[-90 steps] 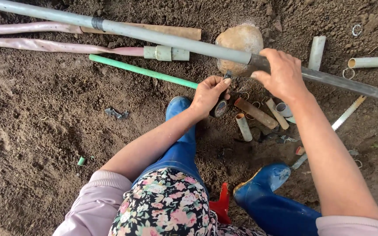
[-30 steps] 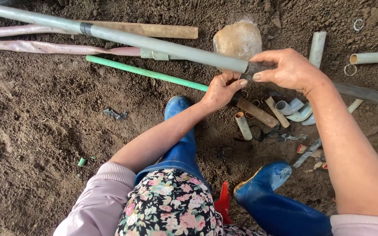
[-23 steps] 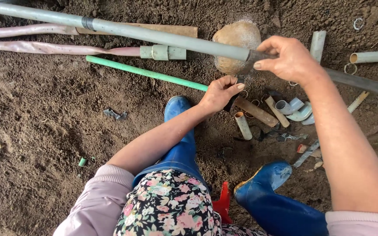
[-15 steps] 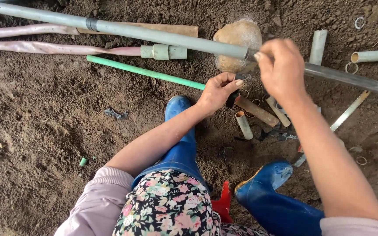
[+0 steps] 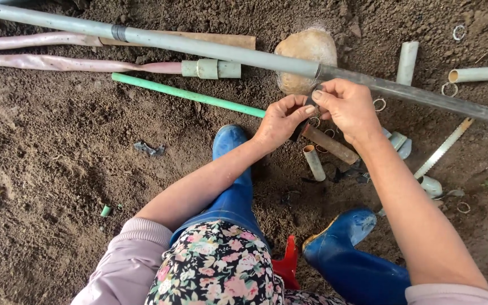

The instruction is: The person sits on a small red stool and assembles a plumbing system using various PVC pipes and fittings. They use a hacksaw to cut a pipe, a tape measure to measure lengths, and a stone as a makeshift anvil to hammer and secure the connections between the pipes and fittings.

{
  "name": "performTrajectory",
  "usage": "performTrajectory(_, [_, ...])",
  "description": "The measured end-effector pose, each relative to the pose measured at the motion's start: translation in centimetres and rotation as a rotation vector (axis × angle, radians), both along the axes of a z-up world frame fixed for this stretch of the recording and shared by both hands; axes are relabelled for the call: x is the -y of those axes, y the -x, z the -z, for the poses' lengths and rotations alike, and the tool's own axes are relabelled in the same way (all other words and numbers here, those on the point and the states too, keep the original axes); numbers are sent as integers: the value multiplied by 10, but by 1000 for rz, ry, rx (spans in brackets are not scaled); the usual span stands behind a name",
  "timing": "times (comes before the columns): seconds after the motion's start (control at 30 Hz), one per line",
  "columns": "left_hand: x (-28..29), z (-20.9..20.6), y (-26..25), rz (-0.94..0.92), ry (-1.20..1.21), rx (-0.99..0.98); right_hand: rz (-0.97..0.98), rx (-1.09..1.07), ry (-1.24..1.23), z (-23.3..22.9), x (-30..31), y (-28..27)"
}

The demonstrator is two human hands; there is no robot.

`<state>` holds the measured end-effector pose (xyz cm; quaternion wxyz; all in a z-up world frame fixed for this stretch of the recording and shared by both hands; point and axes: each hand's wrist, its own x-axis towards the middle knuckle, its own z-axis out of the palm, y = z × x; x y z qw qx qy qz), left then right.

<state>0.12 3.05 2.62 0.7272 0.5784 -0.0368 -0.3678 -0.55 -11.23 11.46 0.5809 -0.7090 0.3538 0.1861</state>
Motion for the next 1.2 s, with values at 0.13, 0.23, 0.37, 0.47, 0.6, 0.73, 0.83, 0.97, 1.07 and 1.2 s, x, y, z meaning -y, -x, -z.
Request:
performTrajectory(0.13, [2,8,1,-212,86,-129,-464,248,453,-12,11,-17])
performTrajectory(0.23, [-4,10,-3,-217,110,-237,-678,63,658,-25,15,-39])
performTrajectory(0.37, [-3,20,1,-303,72,-377,-703,-74,575,-13,16,-41])
performTrajectory(0.47, [-8,4,-5,-243,-24,-411,-630,-10,535,-11,17,-38])
performTrajectory(0.6, [-8,14,1,-259,69,-365,-603,135,544,0,25,-27])
performTrajectory(0.73, [-8,-1,-3,-156,67,-138,-527,396,689,-9,14,-14])
performTrajectory(0.83, [-2,-13,1,-142,67,-109,-261,250,384,-10,-3,1])
performTrajectory(0.97, [1,-20,6,-139,83,-74,163,29,-217,21,-2,20])
performTrajectory(1.07, [-10,-32,8,-18,149,-74,267,154,-291,8,-1,23])
performTrajectory(1.2, [-18,-43,4,118,206,-65,363,223,-332,-18,9,23])
